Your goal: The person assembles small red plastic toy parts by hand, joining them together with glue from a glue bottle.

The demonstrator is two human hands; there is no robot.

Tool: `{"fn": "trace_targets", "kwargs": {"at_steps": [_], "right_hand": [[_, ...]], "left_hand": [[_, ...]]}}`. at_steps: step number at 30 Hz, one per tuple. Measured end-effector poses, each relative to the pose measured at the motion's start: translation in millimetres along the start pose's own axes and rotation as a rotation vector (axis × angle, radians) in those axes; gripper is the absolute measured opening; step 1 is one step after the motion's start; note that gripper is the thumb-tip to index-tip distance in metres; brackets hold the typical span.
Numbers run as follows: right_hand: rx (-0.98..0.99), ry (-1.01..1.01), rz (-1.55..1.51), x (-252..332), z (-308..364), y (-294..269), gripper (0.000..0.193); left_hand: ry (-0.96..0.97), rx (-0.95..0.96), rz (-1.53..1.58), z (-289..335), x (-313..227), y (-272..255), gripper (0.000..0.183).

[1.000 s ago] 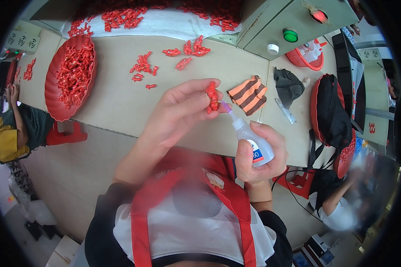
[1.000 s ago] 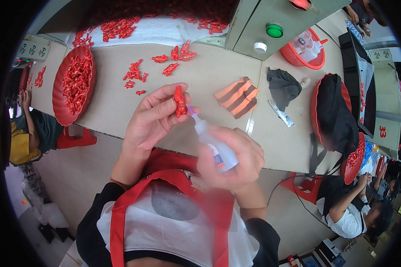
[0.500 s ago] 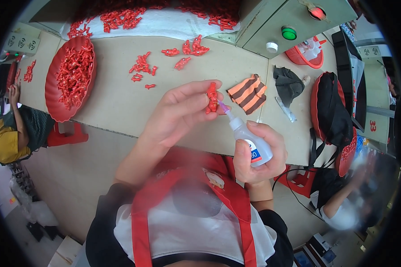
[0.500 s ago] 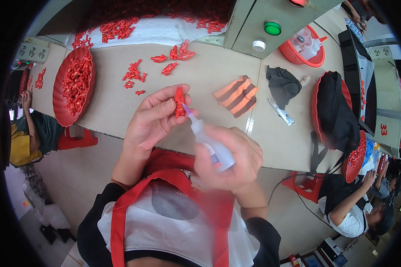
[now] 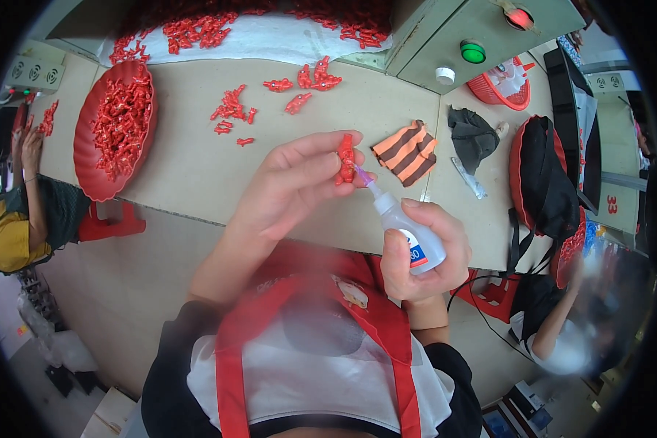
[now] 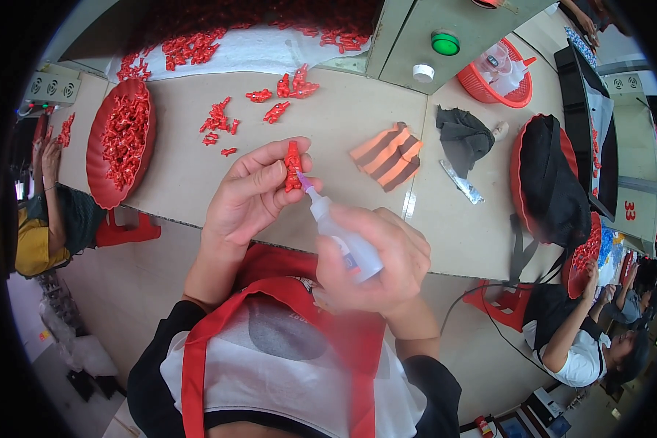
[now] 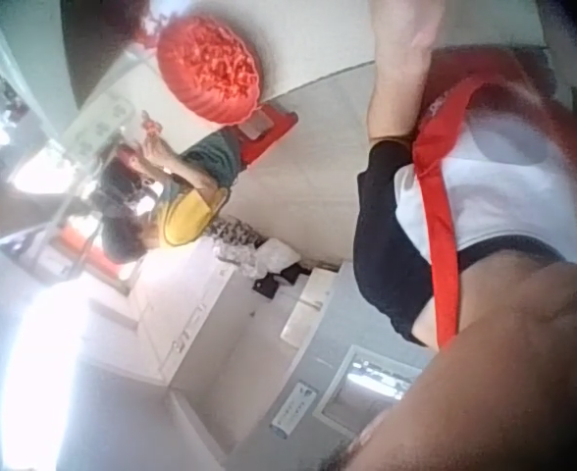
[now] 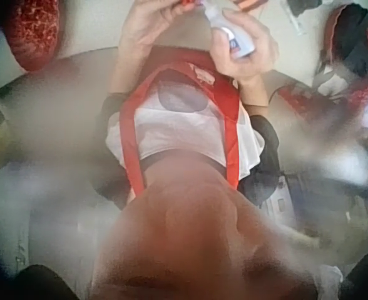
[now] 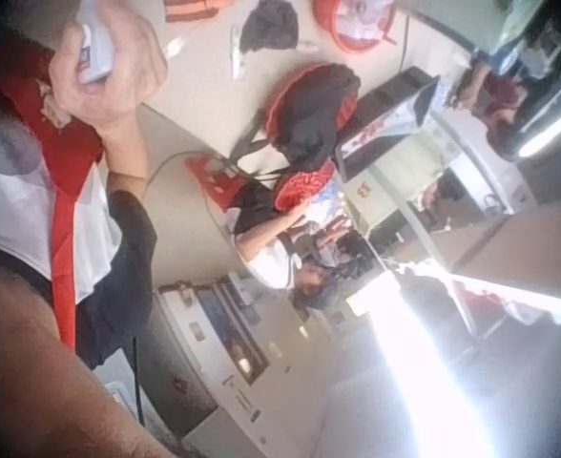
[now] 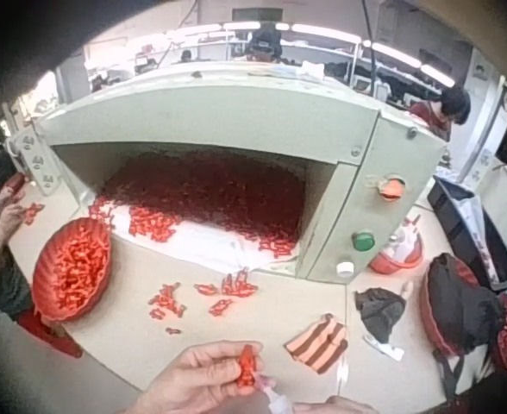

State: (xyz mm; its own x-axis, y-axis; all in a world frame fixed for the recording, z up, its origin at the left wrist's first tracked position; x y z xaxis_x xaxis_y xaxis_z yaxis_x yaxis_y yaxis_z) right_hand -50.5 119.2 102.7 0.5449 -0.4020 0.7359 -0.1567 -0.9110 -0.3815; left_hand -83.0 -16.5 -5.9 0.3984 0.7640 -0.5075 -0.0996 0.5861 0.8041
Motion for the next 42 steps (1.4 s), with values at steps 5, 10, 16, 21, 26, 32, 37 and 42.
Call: {"fn": "trace_targets", "kwargs": {"at_steps": [5, 10, 16, 21, 26, 32, 37, 42], "right_hand": [[0.005, -0.018, 0.007, 1.0, -1.0, 0.2, 0.028], [0.012, 0.003, 0.01, -0.4, -2.8, -0.4, 0.028], [0.004, -0.046, 0.035, -0.5, -7.2, 6.8, 0.027], [0.007, 0.639, -0.379, -60.1, -3.4, 31.1, 0.026], [0.251, 0.742, -0.521, -116.3, -40.3, 112.1, 0.035], [0.159, 0.247, 0.386, -140.7, -138.1, 152.0, 0.019], [0.322, 0.182, 0.743, -151.1, -166.6, 181.0, 0.023], [0.271, 0.17, 0.717, -142.8, -172.6, 175.5, 0.027]], "left_hand": [[0.003, 0.002, 0.0, -0.3, -0.3, 0.3, 0.036], [0.032, 0.007, -0.024, 0.3, -4.6, 3.6, 0.034], [0.125, -0.062, -0.188, 2.9, -15.1, -2.8, 0.033], [0.183, -0.182, -0.051, 5.0, -32.4, -30.5, 0.031], [0.207, -0.219, 0.04, 9.3, -39.9, -49.4, 0.036], [0.17, -0.203, 0.103, 16.0, -40.9, -56.8, 0.036], [0.173, -0.217, 0.14, 17.0, -47.0, -66.1, 0.035], [0.189, -0.226, 0.138, 14.9, -51.9, -67.0, 0.034]]}}
Point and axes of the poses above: each hand's wrist, its own z-axis away from the middle knuckle, its own y-axis out of the palm, x = y × z, the point moved 9 cm from there along -z, towards the middle knuckle, and after that the axes turned 6 degrees about -x, right-handed, at the moved point
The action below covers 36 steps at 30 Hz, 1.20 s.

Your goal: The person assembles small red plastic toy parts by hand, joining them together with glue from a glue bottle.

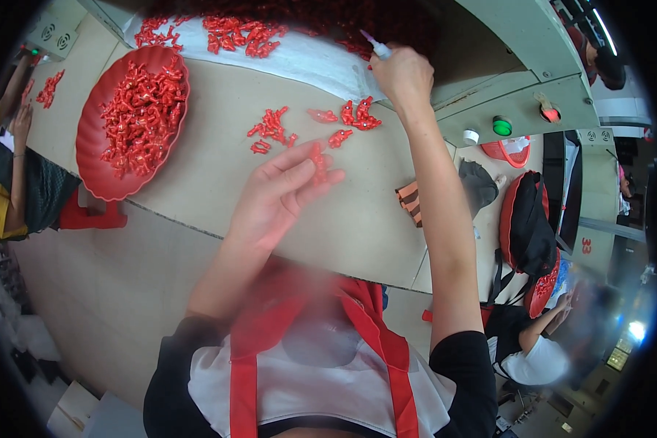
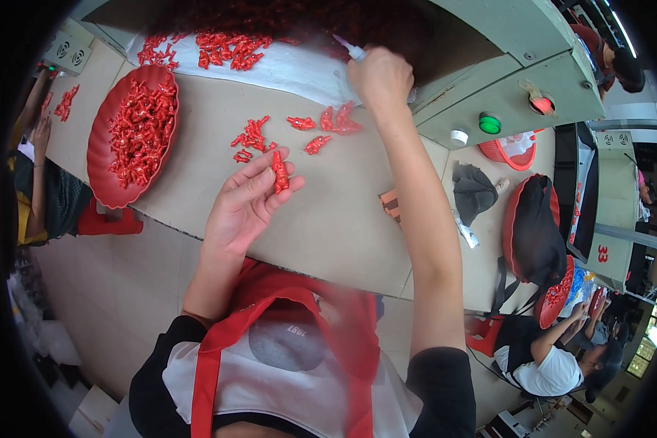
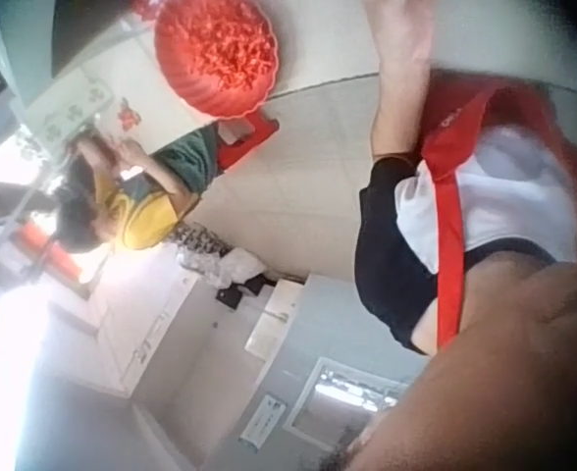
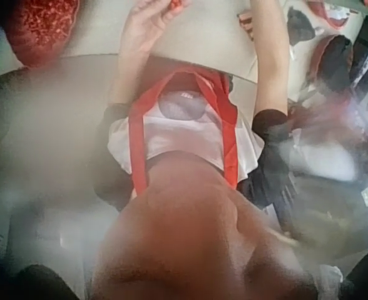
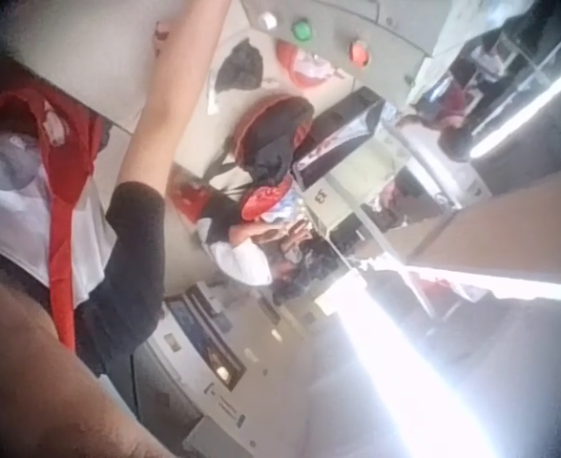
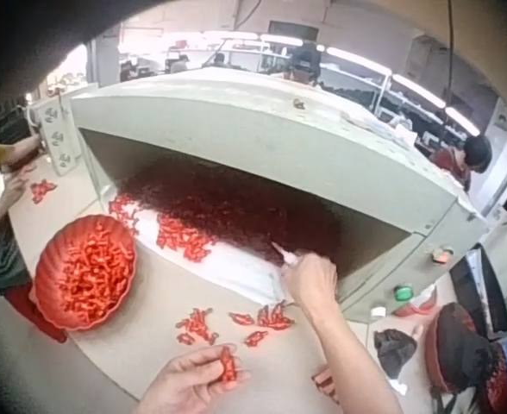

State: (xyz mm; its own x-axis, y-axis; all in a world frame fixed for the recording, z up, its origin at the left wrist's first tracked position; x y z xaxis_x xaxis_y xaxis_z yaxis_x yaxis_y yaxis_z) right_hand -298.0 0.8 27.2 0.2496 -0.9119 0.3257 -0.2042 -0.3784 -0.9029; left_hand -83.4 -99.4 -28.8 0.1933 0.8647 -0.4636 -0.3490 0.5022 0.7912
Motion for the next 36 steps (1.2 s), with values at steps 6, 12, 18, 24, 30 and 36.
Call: {"fn": "trace_targets", "kwargs": {"at_steps": [6, 12, 18, 24, 30, 36], "right_hand": [[0.33, 0.258, -0.993, 0.1, 81.4, -20.3, 0.02], [0.498, 0.386, -1.306, -9.6, 155.6, -41.8, 0.015], [0.335, 0.405, -1.379, -25.5, 168.8, -57.0, 0.014], [0.23, 0.32, -1.16, -34.9, 175.4, -77.4, 0.015], [0.127, 0.079, -0.969, -26.9, 175.7, -100.2, 0.018], [0.067, -0.113, -0.767, -10.1, 173.6, -114.7, 0.024]], "left_hand": [[0.013, -0.029, -0.041, -3.9, 1.7, -1.2, 0.033], [0.006, 0.023, -0.131, -4.6, 22.2, 18.5, 0.032], [0.033, 0.044, -0.274, 2.5, 35.0, 38.1, 0.032], [0.166, 0.074, -0.468, 10.5, 32.5, 48.0, 0.033], [0.271, 0.064, -0.579, 14.6, 27.6, 56.2, 0.028], [0.435, 0.113, -0.75, 19.6, 19.6, 61.7, 0.029]]}}
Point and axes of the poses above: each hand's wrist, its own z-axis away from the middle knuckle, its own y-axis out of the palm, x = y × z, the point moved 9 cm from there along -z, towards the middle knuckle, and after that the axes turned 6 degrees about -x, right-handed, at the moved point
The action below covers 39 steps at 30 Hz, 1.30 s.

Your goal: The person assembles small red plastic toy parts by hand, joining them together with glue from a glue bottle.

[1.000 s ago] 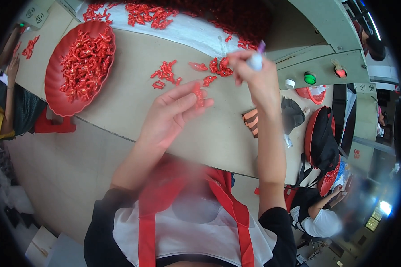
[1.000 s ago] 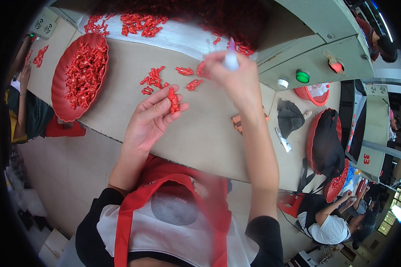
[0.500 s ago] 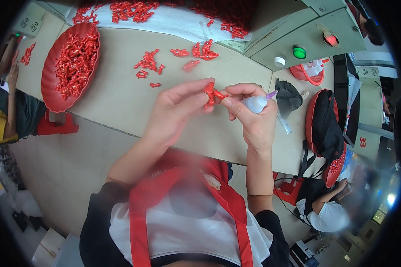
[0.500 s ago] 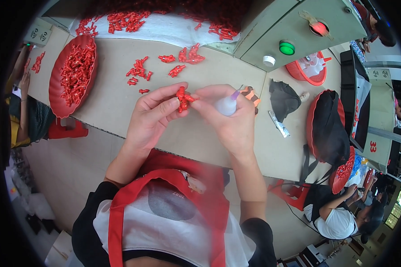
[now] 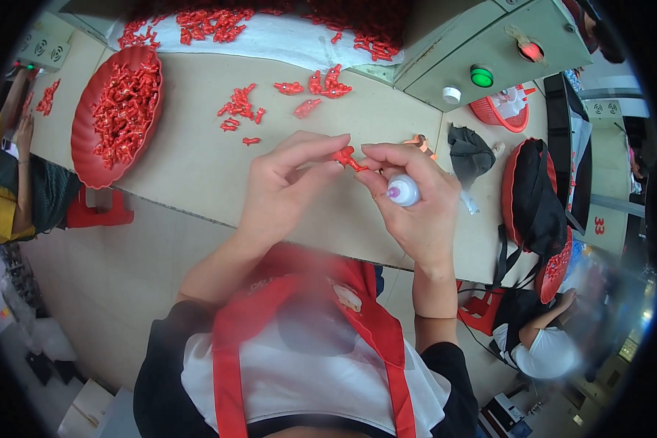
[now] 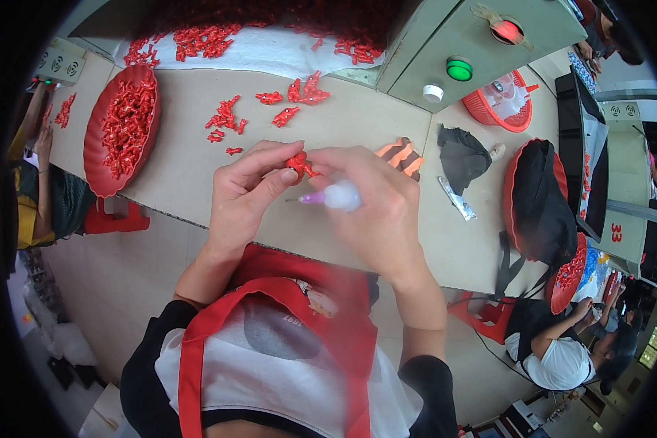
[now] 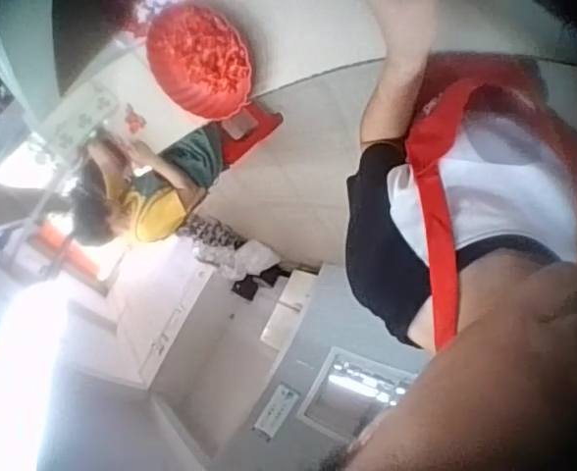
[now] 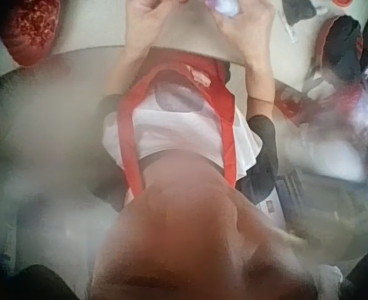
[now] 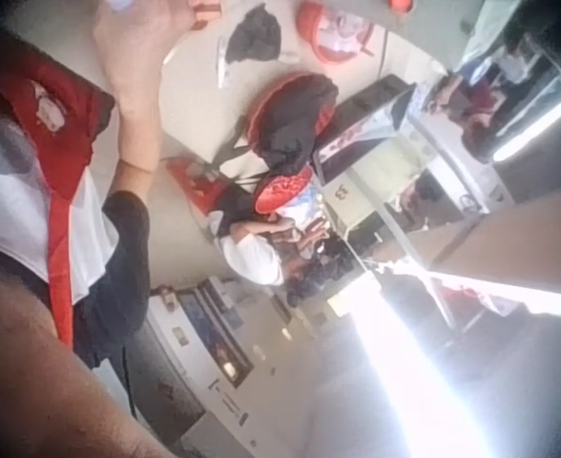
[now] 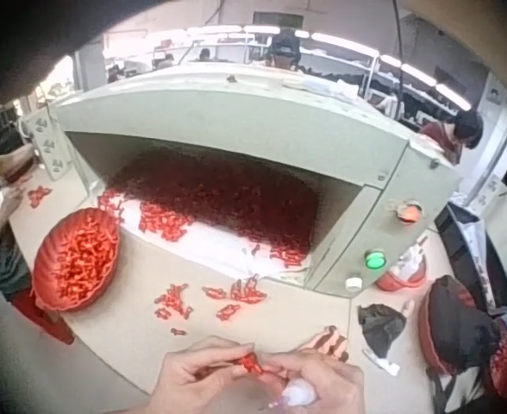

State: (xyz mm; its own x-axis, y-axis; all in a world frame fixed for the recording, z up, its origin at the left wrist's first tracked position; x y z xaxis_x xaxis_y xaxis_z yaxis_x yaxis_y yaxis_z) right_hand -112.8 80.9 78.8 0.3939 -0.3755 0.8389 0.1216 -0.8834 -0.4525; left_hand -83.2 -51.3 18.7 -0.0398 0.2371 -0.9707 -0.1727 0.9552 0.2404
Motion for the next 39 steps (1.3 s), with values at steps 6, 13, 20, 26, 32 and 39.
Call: {"fn": "trace_targets", "kwargs": {"at_steps": [6, 13, 20, 26, 32, 39], "right_hand": [[-0.106, -0.366, 0.121, 27.1, 8.4, 5.8, 0.026], [-0.231, -0.622, 0.226, 39.6, 26.4, 7.7, 0.032], [-0.082, -0.767, 0.232, 46.7, 24.9, 4.8, 0.029], [-0.071, -0.878, 0.227, 48.2, 26.9, 0.5, 0.029], [-0.134, -0.791, 0.144, 38.0, 30.0, -6.3, 0.03], [-0.151, -0.755, 0.132, 31.1, 33.2, -5.3, 0.031]], "left_hand": [[-0.245, 0.034, 0.371, -0.5, 16.1, -1.5, 0.028], [0.191, 0.008, 0.192, 0.4, -2.9, -6.0, 0.023], [0.172, 0.041, 0.19, 5.8, -6.1, 1.3, 0.024], [0.155, 0.128, 0.264, 7.6, -2.3, 8.5, 0.021], [0.183, 0.165, 0.293, 9.6, -0.8, 13.1, 0.021], [0.215, 0.148, 0.255, 11.5, 0.6, 12.4, 0.02]]}}
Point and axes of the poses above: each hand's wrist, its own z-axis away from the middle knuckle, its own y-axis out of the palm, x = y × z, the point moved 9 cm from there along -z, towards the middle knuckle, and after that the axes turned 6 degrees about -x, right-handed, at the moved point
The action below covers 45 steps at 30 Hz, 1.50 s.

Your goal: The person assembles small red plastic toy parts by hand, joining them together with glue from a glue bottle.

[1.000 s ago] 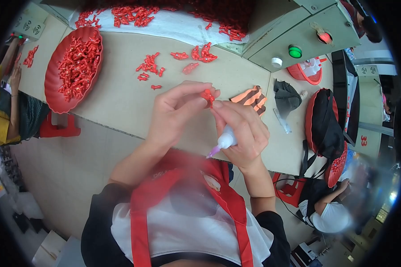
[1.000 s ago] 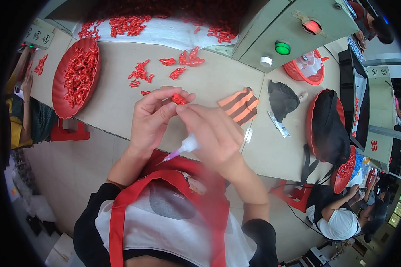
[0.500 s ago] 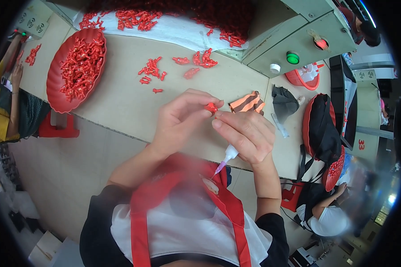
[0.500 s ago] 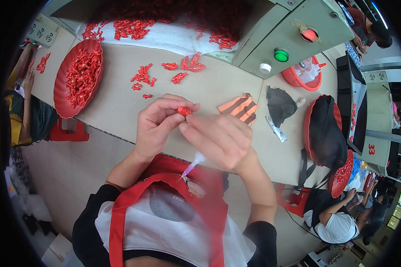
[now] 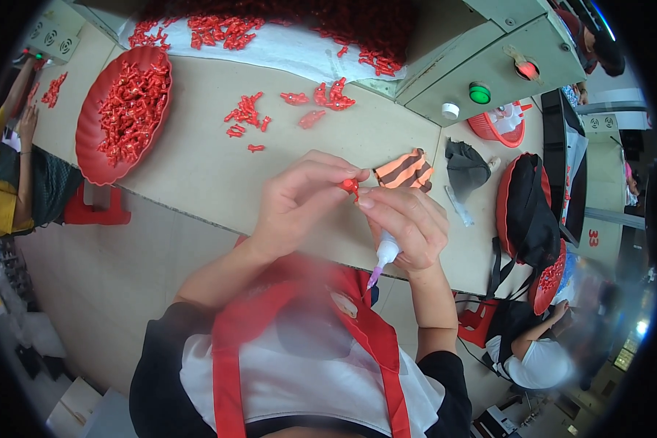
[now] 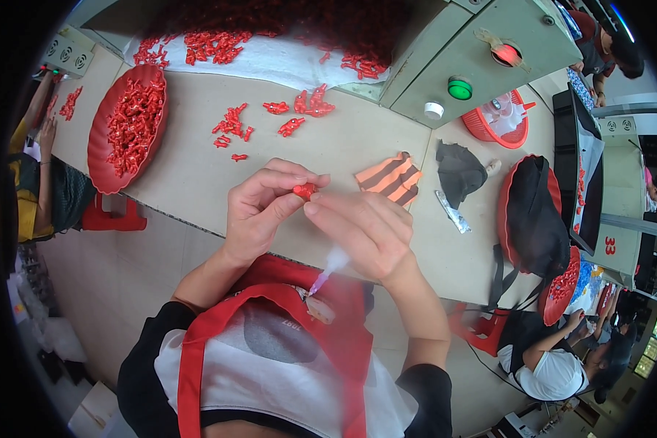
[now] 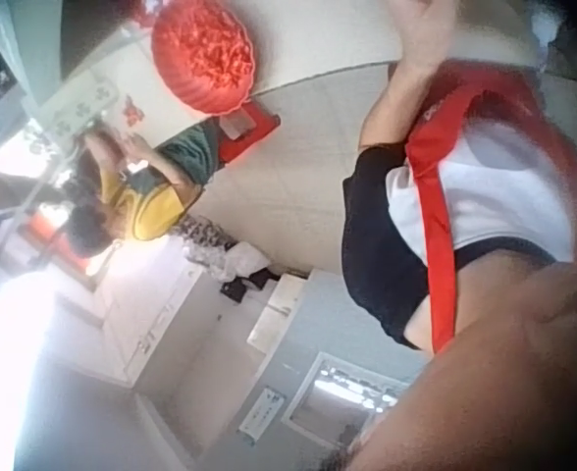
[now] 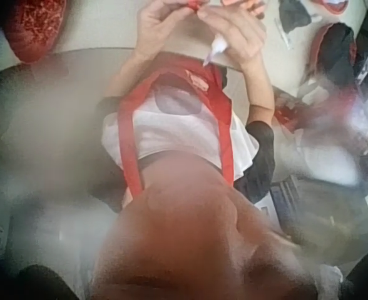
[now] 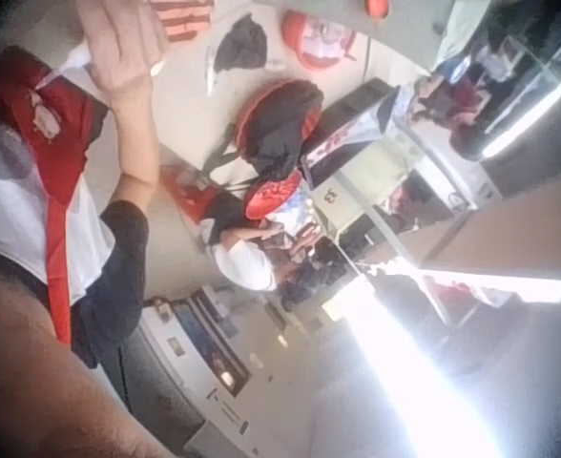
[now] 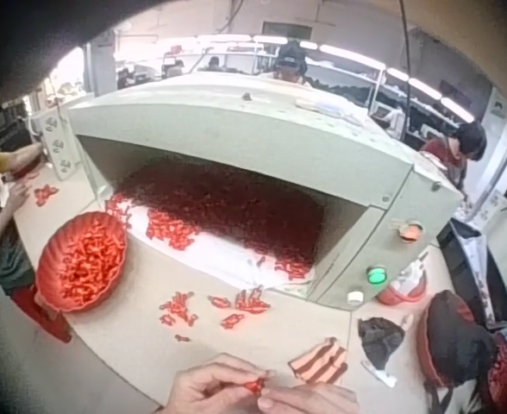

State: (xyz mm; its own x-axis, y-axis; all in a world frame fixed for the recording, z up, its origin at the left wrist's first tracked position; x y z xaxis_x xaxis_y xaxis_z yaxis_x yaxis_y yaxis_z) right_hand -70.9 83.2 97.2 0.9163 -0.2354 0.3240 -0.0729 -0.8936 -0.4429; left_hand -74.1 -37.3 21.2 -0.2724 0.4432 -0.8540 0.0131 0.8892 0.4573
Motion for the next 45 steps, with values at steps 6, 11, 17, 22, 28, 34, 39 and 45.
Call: {"fn": "trace_targets", "kwargs": {"at_steps": [6, 11, 17, 22, 28, 34, 39, 45], "right_hand": [[-0.062, 0.213, -0.12, -17.7, -1.2, -3.8, 0.029], [-0.027, 0.485, -0.301, -38.2, 17.2, 0.9, 0.027], [0.02, 0.886, -0.58, -54.8, 32.9, 18.3, 0.028], [-0.042, 1.105, -0.747, -62.1, 39.5, 26.3, 0.025], [-0.011, 1.222, -0.788, -67.4, 45.9, 32.3, 0.025], [0.006, 1.232, -0.789, -72.0, 52.4, 35.7, 0.026], [0.027, 1.297, -0.823, -72.6, 57.6, 39.8, 0.024], [0.018, 1.321, -0.755, -74.6, 61.1, 38.0, 0.023]], "left_hand": [[-0.156, -0.022, -0.047, 3.0, 5.3, -2.8, 0.025], [-0.417, 0.013, 0.129, 4.4, 18.4, -6.9, 0.027], [-0.669, 0.071, 0.431, 9.8, 32.4, -3.3, 0.032], [-0.77, 0.069, 0.624, 14.3, 48.0, -4.2, 0.035], [-0.845, 0.113, 0.855, 18.1, 56.4, 1.9, 0.037], [-0.902, 0.138, 1.036, 21.6, 63.5, 6.7, 0.038], [-0.831, 0.262, 0.942, 20.8, 58.4, 12.5, 0.035], [-0.84, 0.216, 1.053, 23.9, 65.9, 11.0, 0.038]]}}
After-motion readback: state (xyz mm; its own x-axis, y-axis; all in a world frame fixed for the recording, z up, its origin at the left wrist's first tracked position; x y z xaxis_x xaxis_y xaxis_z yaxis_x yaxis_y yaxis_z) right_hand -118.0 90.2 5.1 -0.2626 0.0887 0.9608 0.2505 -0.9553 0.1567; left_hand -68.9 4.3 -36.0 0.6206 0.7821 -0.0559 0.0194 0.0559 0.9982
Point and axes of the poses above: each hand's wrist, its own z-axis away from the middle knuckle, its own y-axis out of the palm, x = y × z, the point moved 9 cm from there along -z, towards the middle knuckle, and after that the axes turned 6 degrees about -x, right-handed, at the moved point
